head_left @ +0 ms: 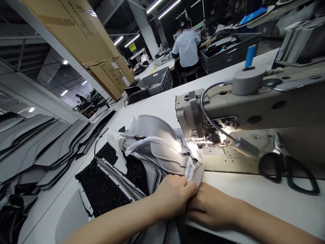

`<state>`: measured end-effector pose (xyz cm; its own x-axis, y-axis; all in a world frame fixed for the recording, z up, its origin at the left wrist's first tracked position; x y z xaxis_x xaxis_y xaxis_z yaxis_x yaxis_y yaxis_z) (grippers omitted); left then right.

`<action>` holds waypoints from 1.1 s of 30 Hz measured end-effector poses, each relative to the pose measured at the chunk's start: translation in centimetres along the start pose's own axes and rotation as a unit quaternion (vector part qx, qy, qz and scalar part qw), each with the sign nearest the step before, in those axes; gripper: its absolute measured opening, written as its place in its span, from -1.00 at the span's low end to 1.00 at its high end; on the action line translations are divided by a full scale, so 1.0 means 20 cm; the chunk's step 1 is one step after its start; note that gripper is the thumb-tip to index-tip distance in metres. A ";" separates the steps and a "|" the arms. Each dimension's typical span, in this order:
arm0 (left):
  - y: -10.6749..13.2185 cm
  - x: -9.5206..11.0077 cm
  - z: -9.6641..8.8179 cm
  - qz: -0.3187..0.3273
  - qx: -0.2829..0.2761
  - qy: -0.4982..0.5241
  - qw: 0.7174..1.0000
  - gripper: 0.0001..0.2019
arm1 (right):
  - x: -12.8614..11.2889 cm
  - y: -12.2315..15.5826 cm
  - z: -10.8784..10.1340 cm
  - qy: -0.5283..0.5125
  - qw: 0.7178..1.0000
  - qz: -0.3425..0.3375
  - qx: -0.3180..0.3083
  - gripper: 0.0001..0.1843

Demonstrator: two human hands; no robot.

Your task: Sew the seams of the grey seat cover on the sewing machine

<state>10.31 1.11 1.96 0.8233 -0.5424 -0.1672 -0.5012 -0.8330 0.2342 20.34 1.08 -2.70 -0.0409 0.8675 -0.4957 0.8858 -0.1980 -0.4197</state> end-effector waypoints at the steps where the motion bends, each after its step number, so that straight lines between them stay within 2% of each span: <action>1: 0.00 -0.02 0.01 -0.010 -0.005 0.000 1.000 -0.84 | 0.00 0.04 -0.03 0.009 0.999 0.004 0.032 -0.85; 4: 0.00 -0.08 0.02 -0.028 -0.015 -0.006 0.999 -0.80 | 0.08 0.18 -0.16 0.109 0.978 0.119 0.134 -0.68; 6: 0.01 -0.09 0.03 -0.025 -0.015 -0.017 0.999 -0.81 | 0.14 0.22 -0.23 0.205 0.953 0.166 0.151 -0.64; 8: 0.03 -0.07 0.02 -0.011 -0.007 -0.030 0.999 -0.84 | 0.20 0.19 -0.28 0.271 0.940 0.173 0.118 -0.73; 10: 0.04 -0.05 0.02 0.004 0.003 -0.048 0.999 -0.90 | 0.25 0.13 -0.30 0.287 0.936 0.193 0.065 -0.86; 14: 0.05 -0.02 0.02 0.015 0.023 -0.066 0.997 -0.96 | 0.30 0.04 -0.30 0.271 0.933 0.237 0.001 -0.78; 17: 0.05 0.01 0.06 0.030 0.039 -0.055 0.997 -0.95 | 0.29 -0.02 -0.27 0.258 0.940 0.221 -0.018 -0.92; 21: 0.02 0.08 0.17 0.061 0.056 -0.032 0.996 -0.92 | 0.25 -0.25 -0.22 0.217 0.961 0.171 0.002 -0.82; 24: -0.03 0.07 0.23 0.061 0.000 -0.004 0.998 -0.85 | 0.25 -0.46 -0.16 0.184 0.973 0.139 0.026 -0.72; 26: -0.05 0.03 0.23 0.053 -0.053 0.007 0.997 -0.70 | 0.27 -0.55 -0.14 0.170 0.976 0.127 0.049 -0.69; 29: -0.06 -0.06 0.19 0.061 -0.098 0.032 0.993 -0.57 | 0.27 -0.54 -0.15 0.148 0.979 0.104 0.097 -0.76; 31: -0.08 -0.10 0.16 0.089 -0.118 0.046 0.988 -0.66 | 0.23 -0.45 -0.17 0.133 0.980 0.078 0.123 -0.80; 33: -0.10 -0.15 0.14 0.090 -0.137 0.054 0.985 -0.78 | 0.16 -0.31 -0.18 0.127 0.974 0.044 0.182 -0.81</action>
<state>8.08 4.12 -0.68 0.7584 -0.6518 0.0010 -0.5634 -0.6549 0.5037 16.33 6.74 1.06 0.1844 0.9154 -0.3578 0.6561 -0.3857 -0.6487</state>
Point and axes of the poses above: each hand's wrist, its own y-axis away from the middle knuckle, its own z-axis out of the palm, x = y × z, the point moved 4 cm from there along -y, towards the middle knuckle, and after that the axes turned 14 degrees about -z, right-handed, at the moved point
